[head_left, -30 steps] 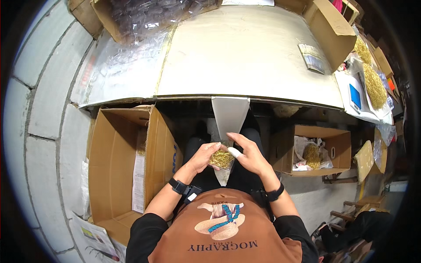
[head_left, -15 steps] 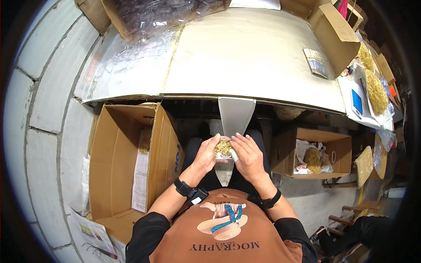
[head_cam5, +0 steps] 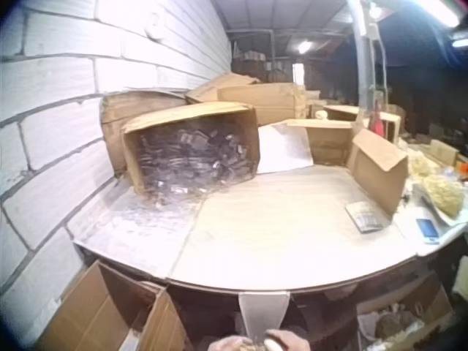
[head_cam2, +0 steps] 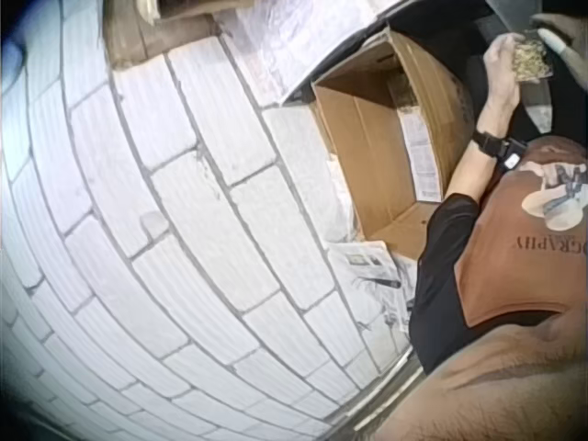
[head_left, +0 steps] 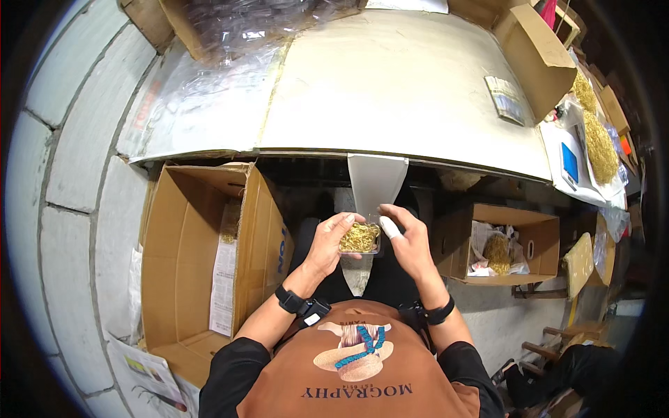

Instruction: The recorder is sorting and packing small bundles of gold-colored wire into bags and boxes on a workshop floor.

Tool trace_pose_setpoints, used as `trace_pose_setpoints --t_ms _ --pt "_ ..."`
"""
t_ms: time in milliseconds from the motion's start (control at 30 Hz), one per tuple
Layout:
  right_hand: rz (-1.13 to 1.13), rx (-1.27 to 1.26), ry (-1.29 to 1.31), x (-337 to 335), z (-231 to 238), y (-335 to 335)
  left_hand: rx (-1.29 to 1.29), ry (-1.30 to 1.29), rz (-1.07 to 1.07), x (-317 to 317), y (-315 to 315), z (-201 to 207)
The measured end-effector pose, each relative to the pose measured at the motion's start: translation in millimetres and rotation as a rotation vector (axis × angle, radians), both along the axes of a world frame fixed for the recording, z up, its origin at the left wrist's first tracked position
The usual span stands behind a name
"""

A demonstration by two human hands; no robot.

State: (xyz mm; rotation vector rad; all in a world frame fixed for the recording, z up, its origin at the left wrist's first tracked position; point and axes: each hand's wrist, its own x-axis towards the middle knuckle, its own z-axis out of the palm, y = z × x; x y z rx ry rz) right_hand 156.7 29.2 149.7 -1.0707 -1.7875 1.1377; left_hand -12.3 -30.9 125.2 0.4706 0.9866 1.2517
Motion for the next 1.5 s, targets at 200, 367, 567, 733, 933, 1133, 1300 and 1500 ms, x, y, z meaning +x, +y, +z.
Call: trace_pose_setpoints --t_ms 200,367,567,733,933,1133,1300,1500 --pt "0.114 -0.440 0.148 -5 -17 7 -0.030 0.024 -0.074 4 0 3" --pt "-0.005 -0.169 0.311 -10 -13 1 -0.039 -0.068 -0.083 5 1 1" --pt "0.040 -0.358 0.373 -3 -17 13 -0.018 -0.066 -0.147 6 1 -1" --pt "0.097 -0.187 0.152 -2 -4 10 -0.039 -0.113 -0.097 10 2 1" --pt "0.010 0.303 -0.154 -2 2 -12 -0.025 -0.137 0.104 9 2 -3" --pt "-0.017 0.292 -0.188 -5 1 -9 0.001 -0.126 0.051 13 1 -2" --pt "0.020 0.159 0.027 -2 -3 -7 0.010 -0.115 0.059 16 1 3" --pt "0.065 0.297 -0.194 0 3 -11 0.010 -0.140 0.084 13 -1 -1"
